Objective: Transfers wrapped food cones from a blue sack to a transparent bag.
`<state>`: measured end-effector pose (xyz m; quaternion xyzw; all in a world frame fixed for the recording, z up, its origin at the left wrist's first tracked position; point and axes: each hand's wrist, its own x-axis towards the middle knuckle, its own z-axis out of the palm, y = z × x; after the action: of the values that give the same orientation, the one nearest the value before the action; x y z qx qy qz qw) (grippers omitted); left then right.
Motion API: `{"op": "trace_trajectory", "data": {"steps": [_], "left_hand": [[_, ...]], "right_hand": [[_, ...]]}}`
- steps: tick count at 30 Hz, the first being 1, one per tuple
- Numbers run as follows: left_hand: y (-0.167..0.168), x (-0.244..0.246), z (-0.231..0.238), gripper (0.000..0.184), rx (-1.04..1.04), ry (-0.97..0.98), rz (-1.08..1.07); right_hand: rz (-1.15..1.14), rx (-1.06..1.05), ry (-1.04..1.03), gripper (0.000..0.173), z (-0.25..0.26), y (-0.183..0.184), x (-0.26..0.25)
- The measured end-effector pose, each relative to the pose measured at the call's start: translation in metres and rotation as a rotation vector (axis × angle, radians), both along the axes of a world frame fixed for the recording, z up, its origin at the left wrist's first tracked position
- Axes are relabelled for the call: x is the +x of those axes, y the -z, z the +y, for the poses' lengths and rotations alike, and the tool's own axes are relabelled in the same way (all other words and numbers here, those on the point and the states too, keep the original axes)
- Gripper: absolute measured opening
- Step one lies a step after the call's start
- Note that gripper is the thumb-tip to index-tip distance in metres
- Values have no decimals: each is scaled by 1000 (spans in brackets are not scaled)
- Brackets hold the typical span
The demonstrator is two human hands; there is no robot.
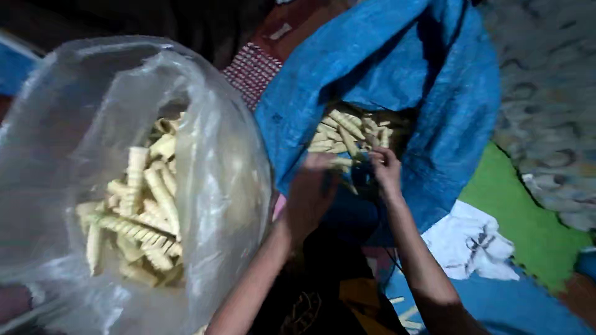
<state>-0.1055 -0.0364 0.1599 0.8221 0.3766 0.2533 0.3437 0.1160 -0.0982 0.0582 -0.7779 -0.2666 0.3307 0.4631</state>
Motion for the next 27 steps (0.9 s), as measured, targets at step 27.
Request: {"op": "trace_trajectory", "data": {"steps": [27], "left_hand": [[223,95,118,82,-365,371,770]], "right_hand": [[-420,-618,-994,78,59,147,49]]}}
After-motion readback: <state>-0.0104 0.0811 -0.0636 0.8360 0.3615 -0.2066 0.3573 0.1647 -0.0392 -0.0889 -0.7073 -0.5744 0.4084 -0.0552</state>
